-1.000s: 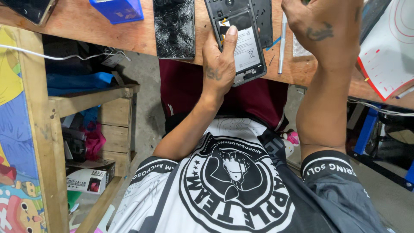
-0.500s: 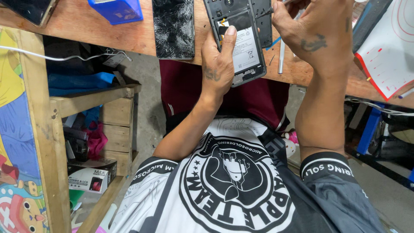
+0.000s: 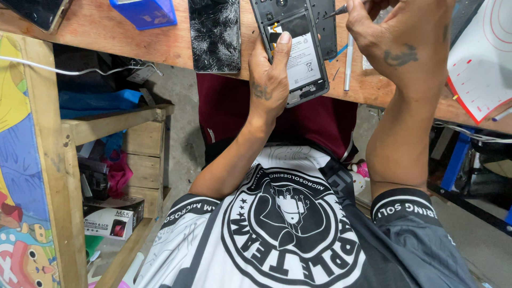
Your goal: The person disassembles a smartphone, removes the back cover and internal components, then reassembles it and tests the screen. They use a screwdriver to remove and tighten screws while handling the phone and its parts.
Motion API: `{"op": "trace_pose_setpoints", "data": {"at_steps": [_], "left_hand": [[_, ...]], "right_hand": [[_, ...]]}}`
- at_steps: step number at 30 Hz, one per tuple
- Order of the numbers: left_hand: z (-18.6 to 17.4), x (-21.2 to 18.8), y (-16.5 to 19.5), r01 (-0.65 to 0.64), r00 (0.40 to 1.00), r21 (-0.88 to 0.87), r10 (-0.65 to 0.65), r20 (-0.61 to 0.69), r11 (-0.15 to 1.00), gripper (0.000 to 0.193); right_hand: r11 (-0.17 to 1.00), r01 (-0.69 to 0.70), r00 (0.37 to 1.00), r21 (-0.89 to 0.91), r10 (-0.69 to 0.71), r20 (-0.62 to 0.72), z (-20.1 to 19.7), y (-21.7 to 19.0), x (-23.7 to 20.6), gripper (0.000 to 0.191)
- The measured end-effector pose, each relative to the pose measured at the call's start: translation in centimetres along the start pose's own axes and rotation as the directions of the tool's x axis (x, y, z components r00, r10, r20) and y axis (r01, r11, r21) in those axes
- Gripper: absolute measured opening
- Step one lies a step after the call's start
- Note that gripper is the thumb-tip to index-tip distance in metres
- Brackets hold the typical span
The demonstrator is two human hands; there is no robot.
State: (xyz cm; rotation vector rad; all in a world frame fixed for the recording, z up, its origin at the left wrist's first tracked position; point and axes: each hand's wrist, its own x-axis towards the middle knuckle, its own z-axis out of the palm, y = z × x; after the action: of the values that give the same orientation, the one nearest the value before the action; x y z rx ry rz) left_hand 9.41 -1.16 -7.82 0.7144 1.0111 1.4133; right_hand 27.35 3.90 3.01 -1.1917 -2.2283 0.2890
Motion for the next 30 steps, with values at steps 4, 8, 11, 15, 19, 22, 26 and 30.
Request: {"op": "trace_pose_setpoints", "data": {"at_steps": [4,8,11,15,19,22,26,30], "left_hand": [[-0.1,-0.1,0.0,-0.009,1.0,0.023,0.009,0.006,1.0,0.031],[0.0,0.0,0.2,-0.032,0.999,-0.011,0.033,0.016,0.999,0.031],[0.1,0.0,0.4,-0.011,1.0,0.035,0.011,0.019,0.999,0.031],[0.1,0.0,0.7,-0.029,0.999,0.094,0.026,0.038,0.995,0.031],[0.1,0.0,0.9,-0.084,0.993,0.137,0.071,0.097,0.987,0.031],[0.1,0.1,1.1,-0.134,0.984,0.155,0.112,0.138,0.979,0.03],[0.2,0.1,1.3,-0.092,0.987,0.18,0.066,0.149,0.979,0.033],[0.2,0.1,1.4,-0.119,0.982,0.168,0.091,0.168,0.979,0.036]], "right_hand": [[0.999,0.018,1.0,0.05,-0.018,-0.013,-0.1,0.4,0.0,0.006],[0.998,0.014,1.0,0.056,-0.013,-0.02,-0.1,0.6,-0.2,0.007],[0.999,-0.002,0.999,0.045,0.004,-0.04,-0.5,0.8,-0.6,0.007],[0.999,-0.044,0.995,0.027,0.046,-0.085,-1.2,1.1,-1.1,0.008],[0.997,-0.076,0.99,0.015,0.077,-0.116,-1.6,1.2,-1.6,0.008],[0.997,-0.079,0.991,0.013,0.08,-0.107,-1.6,1.1,-1.5,0.009],[0.998,-0.057,0.996,0.035,0.059,-0.064,-1.1,0.6,-0.9,0.01],[0.998,-0.029,1.0,0.064,0.029,0.002,-0.4,-0.5,0.1,0.011]]}}
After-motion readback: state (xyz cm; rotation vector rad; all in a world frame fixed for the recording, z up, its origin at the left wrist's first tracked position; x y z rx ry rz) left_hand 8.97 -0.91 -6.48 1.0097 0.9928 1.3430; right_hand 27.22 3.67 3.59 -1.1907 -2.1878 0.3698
